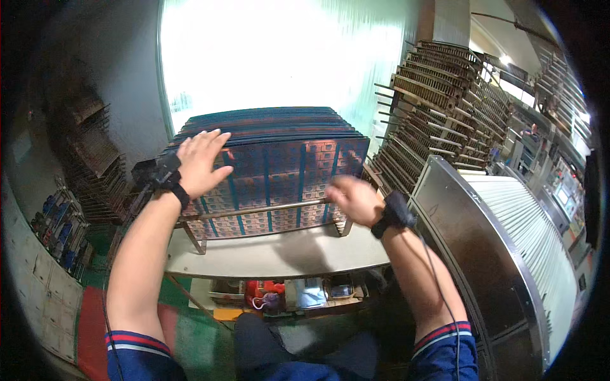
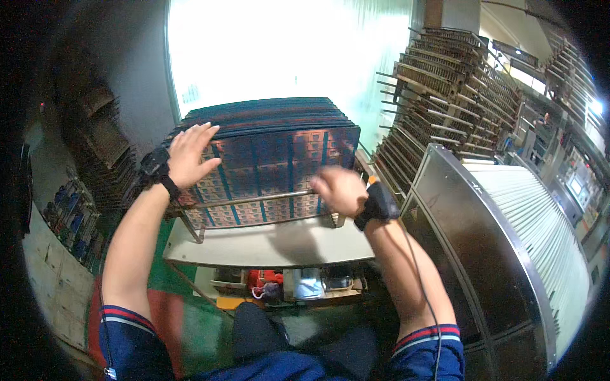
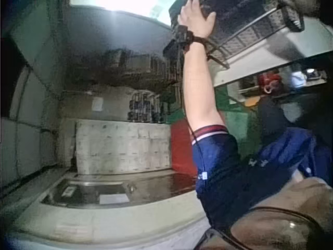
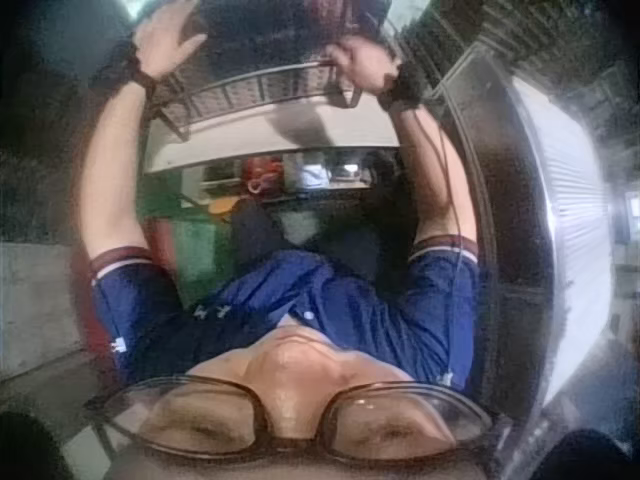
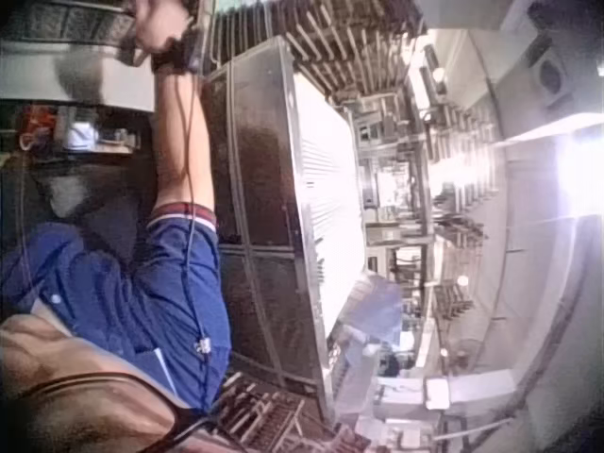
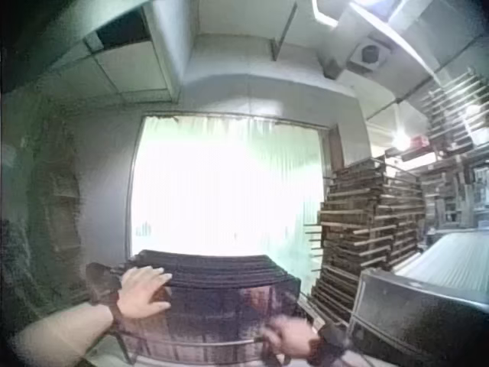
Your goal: The person picks up circuit boards from a machine and places them one by one into a metal rack. After filling the rack, the person carries it through a plastic curtain into another room and sets it down.
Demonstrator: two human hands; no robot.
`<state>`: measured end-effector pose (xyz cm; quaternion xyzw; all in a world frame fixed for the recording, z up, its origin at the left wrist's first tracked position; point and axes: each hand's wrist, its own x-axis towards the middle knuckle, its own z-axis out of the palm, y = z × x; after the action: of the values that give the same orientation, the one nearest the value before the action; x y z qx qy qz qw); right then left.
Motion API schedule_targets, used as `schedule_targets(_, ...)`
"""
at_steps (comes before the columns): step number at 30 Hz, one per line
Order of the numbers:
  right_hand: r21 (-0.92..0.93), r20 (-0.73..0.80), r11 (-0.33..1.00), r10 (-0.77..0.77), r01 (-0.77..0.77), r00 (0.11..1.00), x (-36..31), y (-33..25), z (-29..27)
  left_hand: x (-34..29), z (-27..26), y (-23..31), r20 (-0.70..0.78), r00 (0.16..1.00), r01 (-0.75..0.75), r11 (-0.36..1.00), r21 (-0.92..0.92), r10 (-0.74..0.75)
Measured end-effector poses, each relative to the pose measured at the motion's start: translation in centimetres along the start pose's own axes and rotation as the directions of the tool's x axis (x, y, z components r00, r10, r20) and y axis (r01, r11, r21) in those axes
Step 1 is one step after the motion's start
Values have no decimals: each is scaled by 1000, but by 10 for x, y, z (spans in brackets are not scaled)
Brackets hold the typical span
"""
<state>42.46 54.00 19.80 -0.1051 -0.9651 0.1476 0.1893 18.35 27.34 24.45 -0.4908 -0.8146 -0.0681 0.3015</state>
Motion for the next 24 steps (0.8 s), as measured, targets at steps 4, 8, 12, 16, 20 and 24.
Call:
schedule_targets(4,15,-115,1000,22,-20,993,-8,9,21,5,25,64,-300,928,-260,961,-93,222)
schedule_targets(8,16,-133,999,31,-29,991,-5,18,18,-14,50,94,-244,921,-351,920,-174,305)
schedule_targets(12,-65,-89,996,-59,54,994,-4,14,10,-17,69,90,-209,912,-379,919,-107,352)
schedule_targets(16,-88,65,994,-59,65,996,8,6,3,-11,79,77,-221,904,-397,911,-112,367)
schedule_targets(20,-102,140,941,-307,322,941,28,13,14,-6,94,49,-202,890,-435,893,-116,408)
schedule_targets(24,-152,109,933,-313,327,943,28,1,11,-5,98,43,-128,913,-405,900,-162,388)
